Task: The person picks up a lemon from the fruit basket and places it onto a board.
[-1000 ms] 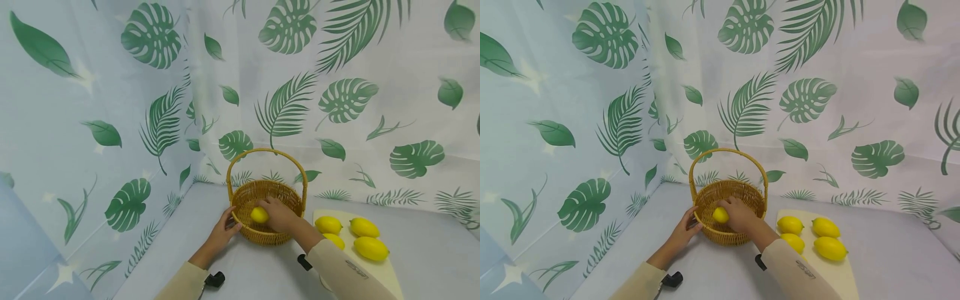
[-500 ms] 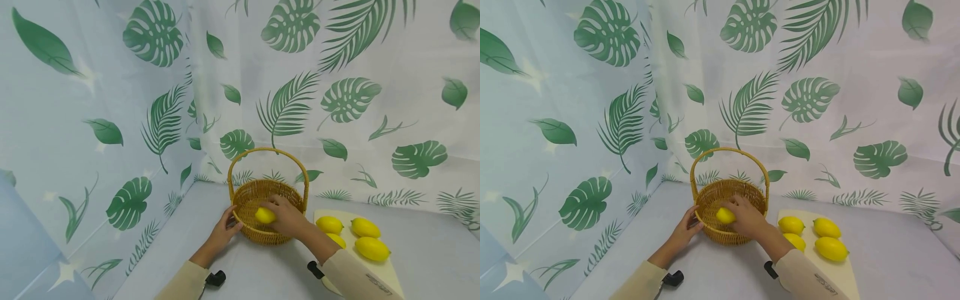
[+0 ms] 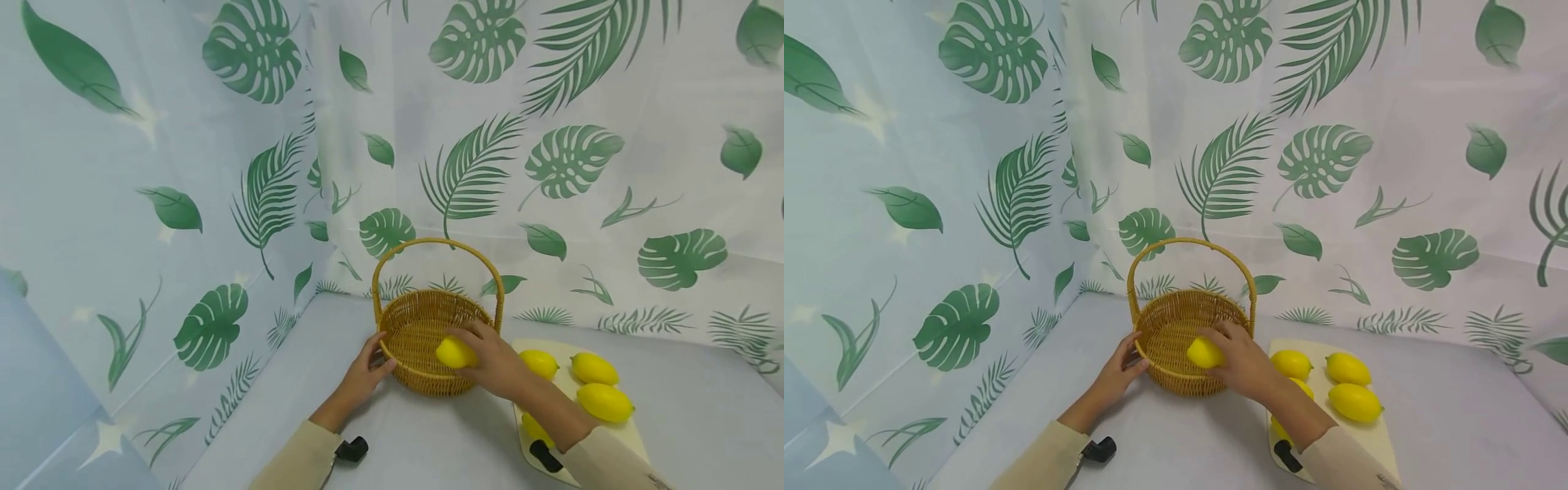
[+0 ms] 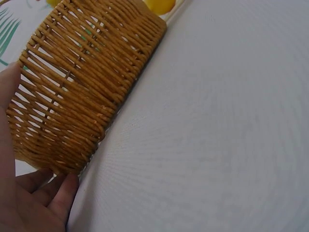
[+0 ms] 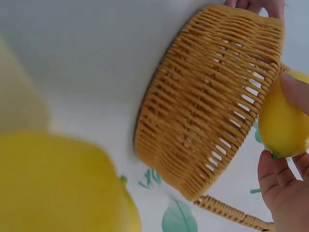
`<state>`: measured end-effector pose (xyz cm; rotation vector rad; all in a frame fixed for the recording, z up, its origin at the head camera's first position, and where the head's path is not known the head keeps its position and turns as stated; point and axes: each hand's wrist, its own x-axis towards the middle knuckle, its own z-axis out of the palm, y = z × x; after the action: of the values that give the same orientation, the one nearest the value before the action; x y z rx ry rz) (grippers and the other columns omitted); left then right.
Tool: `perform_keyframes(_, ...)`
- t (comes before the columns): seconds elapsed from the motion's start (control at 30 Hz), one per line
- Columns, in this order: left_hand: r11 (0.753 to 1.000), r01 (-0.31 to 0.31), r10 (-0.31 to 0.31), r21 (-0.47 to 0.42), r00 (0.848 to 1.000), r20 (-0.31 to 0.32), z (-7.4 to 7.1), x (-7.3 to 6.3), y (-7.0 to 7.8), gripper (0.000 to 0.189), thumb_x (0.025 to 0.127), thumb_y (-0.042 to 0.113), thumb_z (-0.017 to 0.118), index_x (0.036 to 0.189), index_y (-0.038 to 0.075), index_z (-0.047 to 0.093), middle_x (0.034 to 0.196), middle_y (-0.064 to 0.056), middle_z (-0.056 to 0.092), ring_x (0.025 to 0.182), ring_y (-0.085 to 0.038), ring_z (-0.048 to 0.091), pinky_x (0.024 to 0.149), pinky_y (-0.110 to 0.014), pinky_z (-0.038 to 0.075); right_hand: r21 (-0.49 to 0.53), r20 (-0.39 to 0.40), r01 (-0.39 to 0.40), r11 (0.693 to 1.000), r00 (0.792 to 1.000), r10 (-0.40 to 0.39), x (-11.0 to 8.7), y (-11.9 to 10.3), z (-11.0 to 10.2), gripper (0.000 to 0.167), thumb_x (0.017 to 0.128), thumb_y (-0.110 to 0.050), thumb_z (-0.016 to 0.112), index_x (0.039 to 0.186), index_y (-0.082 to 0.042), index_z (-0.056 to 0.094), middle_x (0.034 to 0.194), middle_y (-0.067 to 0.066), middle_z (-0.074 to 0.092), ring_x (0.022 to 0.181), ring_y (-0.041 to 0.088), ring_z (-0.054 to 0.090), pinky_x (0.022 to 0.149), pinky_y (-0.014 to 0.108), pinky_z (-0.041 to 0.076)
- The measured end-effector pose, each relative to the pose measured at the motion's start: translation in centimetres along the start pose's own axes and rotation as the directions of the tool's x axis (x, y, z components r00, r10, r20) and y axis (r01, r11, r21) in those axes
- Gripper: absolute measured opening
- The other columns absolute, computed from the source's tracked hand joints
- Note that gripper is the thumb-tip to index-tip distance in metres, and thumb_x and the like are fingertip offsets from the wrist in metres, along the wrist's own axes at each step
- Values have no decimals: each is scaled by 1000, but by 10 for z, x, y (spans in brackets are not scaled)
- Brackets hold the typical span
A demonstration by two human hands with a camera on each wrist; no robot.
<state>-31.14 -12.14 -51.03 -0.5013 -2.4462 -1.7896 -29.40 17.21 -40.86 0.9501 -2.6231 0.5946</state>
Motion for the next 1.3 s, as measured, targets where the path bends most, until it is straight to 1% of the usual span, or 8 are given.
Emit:
perform_keyframes(0.27,1000,-10,10,0,1000,-2,1,2,-5,69,98,35,60,155,21,24,154,-18,30,134,-34,39,102,-46,43,-42,2,55,998,998,-55,-21,-1,-19,67,77,-17,85,136,-24,55,128,0,46,115,21,46,92,43,50)
perform_keyframes(0.43,1000,-19,19,-6,1000,6,1,1,-4,71,97,39,60,155,21,23,153,-19,30,133,-34,40,101,-45,44,-82,-18,58,995,998,-60,-38,8,-23,65,75,-20,87,133,-26,58,124,-3,47,108,17,48,84,38,53)
perform_keyframes(0.57,1000,-22,22,-15,1000,10,0,1,-4,69,98,36,60,154,21,23,153,-19,30,133,-35,40,101,-46,44,-98,-8,30,995,999,-31,-51,17,-25,63,75,-24,86,132,-25,58,121,-4,47,102,15,48,80,36,53)
perform_keyframes(0.7,999,-26,26,-24,1000,16,0,0,-2,67,99,31,59,155,20,23,154,-20,28,134,-35,39,101,-47,44,-98,15,-10,995,1000,12,-65,22,-29,62,77,-25,85,133,-24,59,122,-3,47,105,18,48,84,41,51)
perform_keyframes(0.8,1000,-18,19,-22,1000,11,0,-1,-1,67,99,33,59,154,24,23,154,-18,29,133,-34,40,101,-45,44,-108,23,-36,994,999,38,-73,25,-33,61,77,-25,84,133,-26,59,122,-3,47,108,21,49,88,45,50)
perform_keyframes(0.9,1000,-16,17,-17,1000,6,0,-1,-1,68,98,36,60,154,27,24,154,-17,30,133,-34,40,101,-45,44,-116,15,-47,992,999,49,-82,27,-37,62,76,-25,85,132,-29,58,123,-3,48,108,21,50,87,46,51)
perform_keyframes(1.07,1000,-16,16,-12,1000,4,1,0,-1,69,97,38,61,154,26,25,154,-16,31,133,-32,40,102,-44,43,-110,-6,-67,992,998,66,-94,30,-44,62,76,-25,85,132,-28,59,123,-3,49,106,21,50,85,45,52)
perform_keyframes(1.3,1000,-18,19,-23,1000,8,1,2,-4,69,98,33,61,155,21,23,154,-19,29,134,-35,39,102,-48,42,-120,-2,-124,985,992,125,-111,37,-52,63,75,-25,85,133,-24,59,123,-2,49,100,18,52,77,39,55)
